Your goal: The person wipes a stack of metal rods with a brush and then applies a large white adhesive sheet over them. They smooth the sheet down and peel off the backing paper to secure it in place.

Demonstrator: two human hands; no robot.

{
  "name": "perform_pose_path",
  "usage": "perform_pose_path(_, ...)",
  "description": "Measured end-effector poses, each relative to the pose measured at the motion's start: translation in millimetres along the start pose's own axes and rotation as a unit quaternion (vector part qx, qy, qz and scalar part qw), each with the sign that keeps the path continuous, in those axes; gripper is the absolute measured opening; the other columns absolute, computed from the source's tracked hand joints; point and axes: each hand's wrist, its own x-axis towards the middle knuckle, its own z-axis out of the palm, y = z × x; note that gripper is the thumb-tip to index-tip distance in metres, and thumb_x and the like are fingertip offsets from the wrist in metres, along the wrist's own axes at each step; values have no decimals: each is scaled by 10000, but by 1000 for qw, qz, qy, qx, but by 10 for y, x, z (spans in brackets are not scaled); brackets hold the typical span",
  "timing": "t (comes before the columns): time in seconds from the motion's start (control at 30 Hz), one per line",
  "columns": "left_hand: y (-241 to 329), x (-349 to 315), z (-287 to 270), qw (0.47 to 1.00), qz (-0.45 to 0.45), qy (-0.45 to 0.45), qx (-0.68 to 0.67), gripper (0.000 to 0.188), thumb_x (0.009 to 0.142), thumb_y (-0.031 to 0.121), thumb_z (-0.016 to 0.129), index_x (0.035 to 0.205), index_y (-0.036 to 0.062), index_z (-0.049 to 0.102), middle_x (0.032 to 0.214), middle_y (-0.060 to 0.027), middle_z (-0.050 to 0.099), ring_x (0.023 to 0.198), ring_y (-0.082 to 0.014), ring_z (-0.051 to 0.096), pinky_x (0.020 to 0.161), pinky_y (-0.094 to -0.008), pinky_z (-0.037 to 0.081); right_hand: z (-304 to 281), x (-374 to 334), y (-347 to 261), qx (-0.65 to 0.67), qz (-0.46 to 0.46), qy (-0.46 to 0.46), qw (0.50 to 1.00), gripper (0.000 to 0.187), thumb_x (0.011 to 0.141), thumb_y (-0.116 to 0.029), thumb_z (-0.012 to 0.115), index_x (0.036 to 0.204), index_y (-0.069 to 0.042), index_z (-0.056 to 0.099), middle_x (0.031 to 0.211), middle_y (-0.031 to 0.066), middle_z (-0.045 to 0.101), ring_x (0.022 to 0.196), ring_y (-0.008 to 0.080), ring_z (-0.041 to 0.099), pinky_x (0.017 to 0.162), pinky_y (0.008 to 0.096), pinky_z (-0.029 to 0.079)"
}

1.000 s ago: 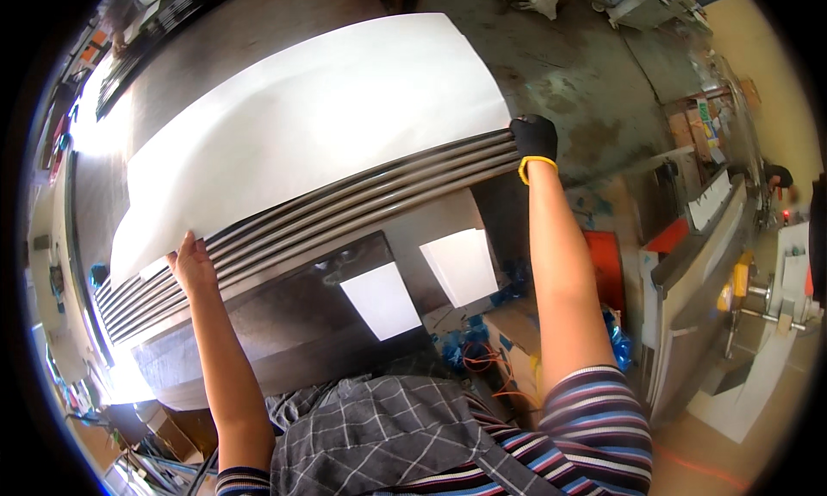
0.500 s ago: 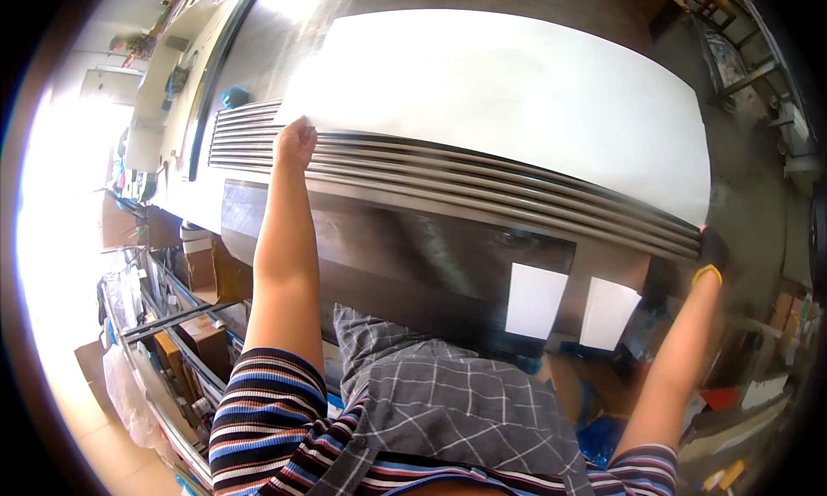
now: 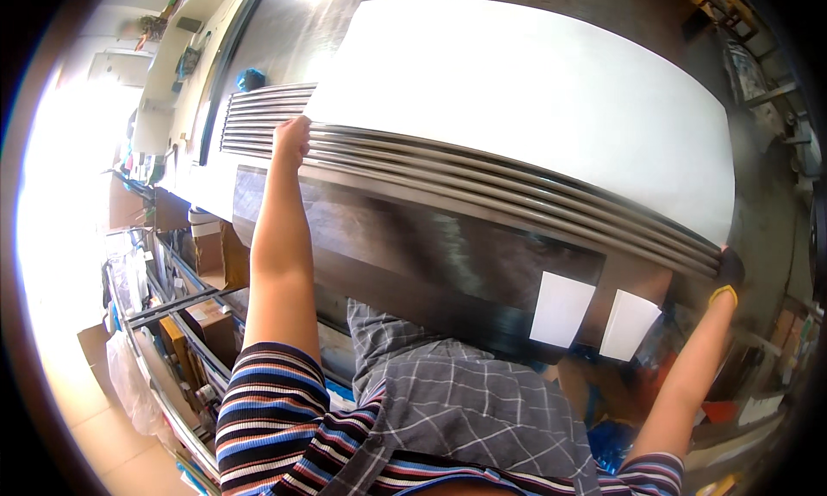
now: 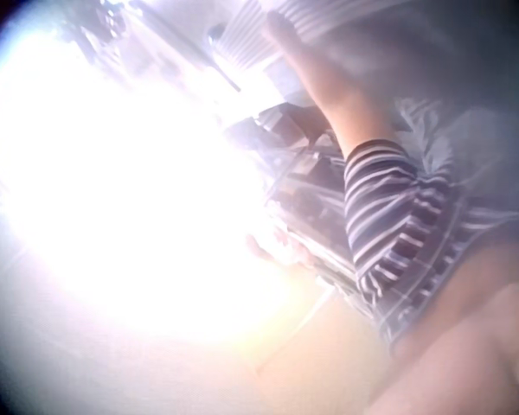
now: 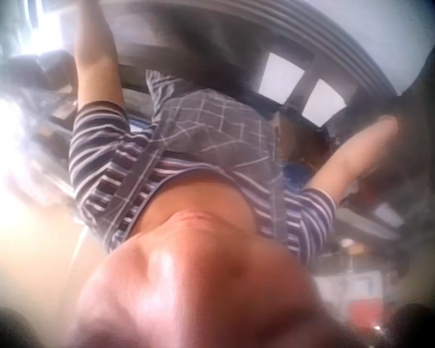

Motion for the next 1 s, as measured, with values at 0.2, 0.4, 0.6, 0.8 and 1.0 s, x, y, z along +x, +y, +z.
perform_pose_path(0.2, -237, 131, -20, 979, 80, 56, 181, 209, 721, 172, 647, 759, -29, 692, 577, -33, 561, 485, -146, 506, 470, -326, 412, 104, -125, -180, -48, -26, 16, 998, 408, 878, -365, 601, 985, 20, 686, 954, 106, 673, 844, 205, 574, 796, 345, 446)
perform_pose_path(0.4, -309, 197, 140, 937, 148, 103, 298, 271, 730, 222, 607, 784, -21, 713, 665, -147, 661, 625, -253, 648, 663, -372, 513, 35, -108, -141, -49, -25, -2, 998, 418, 885, -373, 598, 1017, 14, 687, 1006, 112, 672, 884, 208, 577, 809, 348, 443)
perform_pose_path(0.6, -312, 153, 139, 917, 140, 100, 360, 294, 737, 260, 591, 772, -1, 720, 702, -184, 676, 705, -323, 676, 734, -404, 519, 29, -41, -128, -63, 12, 9, 998, 431, 871, -369, 614, 1029, 25, 685, 1009, 128, 688, 902, 211, 602, 818, 350, 446)
perform_pose_path(0.8, -418, 298, 133, 894, 172, 113, 398, 307, 733, 277, 593, 822, 19, 734, 814, -225, 690, 786, -371, 681, 770, -438, 519, -3, -74, -141, -224, -39, 13, 974, 462, 857, -390, 606, 1030, 32, 681, 1039, 174, 697, 936, 274, 626, 841, 375, 448)
perform_pose_path(1.0, -378, -147, 527, 878, 154, 232, 389, 284, 776, 276, 636, 951, 60, 695, 984, -173, 686, 889, -335, 672, 792, -438, 507, 269, -625, -491, -355, -118, 209, 903, 516, 871, -380, 562, 1235, -17, 601, 1301, 214, 574, 1105, 383, 595, 949, 440, 452)
